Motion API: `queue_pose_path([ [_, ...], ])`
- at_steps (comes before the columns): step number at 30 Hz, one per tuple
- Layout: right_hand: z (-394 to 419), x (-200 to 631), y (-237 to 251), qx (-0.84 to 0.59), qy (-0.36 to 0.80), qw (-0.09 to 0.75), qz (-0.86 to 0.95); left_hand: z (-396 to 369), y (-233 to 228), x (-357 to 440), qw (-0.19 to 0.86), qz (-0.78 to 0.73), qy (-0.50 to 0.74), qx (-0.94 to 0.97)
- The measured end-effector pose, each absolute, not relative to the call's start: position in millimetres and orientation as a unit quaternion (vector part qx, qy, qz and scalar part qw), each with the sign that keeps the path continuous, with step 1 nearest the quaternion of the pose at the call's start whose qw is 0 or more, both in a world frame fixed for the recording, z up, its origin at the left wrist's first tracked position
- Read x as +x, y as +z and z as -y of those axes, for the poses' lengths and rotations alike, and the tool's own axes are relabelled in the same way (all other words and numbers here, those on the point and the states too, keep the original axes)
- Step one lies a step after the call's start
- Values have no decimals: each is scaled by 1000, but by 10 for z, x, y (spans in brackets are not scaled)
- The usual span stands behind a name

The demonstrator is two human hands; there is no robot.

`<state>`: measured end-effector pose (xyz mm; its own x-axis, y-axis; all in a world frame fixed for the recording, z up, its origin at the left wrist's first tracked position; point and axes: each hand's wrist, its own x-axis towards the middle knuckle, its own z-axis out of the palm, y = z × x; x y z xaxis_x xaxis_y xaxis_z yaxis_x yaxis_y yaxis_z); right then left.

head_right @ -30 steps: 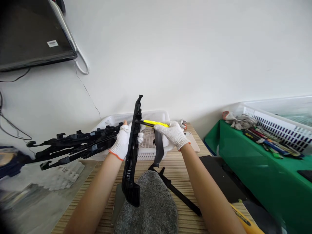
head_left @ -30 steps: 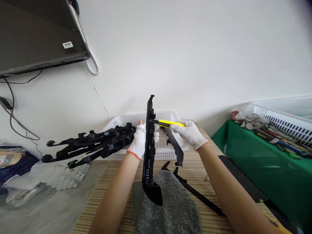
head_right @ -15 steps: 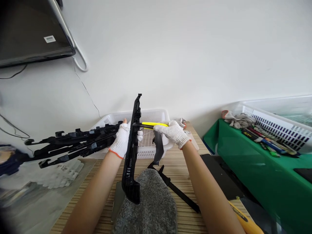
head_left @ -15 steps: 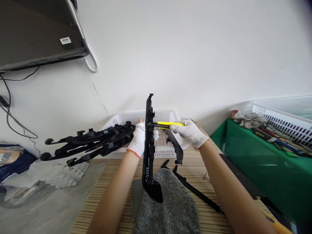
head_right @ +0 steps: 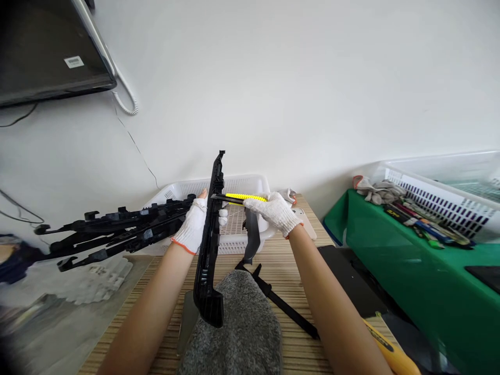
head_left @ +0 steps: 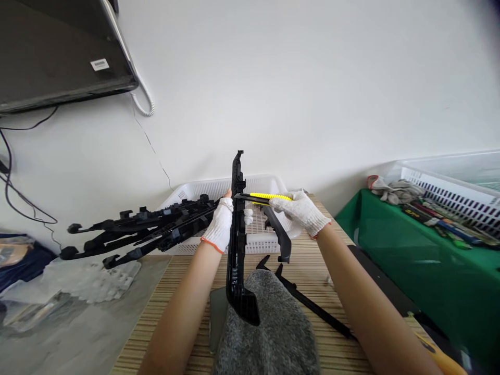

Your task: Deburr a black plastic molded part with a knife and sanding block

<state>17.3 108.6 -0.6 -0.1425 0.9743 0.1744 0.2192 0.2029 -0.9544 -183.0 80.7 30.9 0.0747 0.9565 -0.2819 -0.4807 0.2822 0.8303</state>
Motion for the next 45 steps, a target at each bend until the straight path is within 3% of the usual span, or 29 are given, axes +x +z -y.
queue_pose_path([
  [45,-1061,184,27,-469,417,474,618,-739,394,-1780,647,-433,554,293],
])
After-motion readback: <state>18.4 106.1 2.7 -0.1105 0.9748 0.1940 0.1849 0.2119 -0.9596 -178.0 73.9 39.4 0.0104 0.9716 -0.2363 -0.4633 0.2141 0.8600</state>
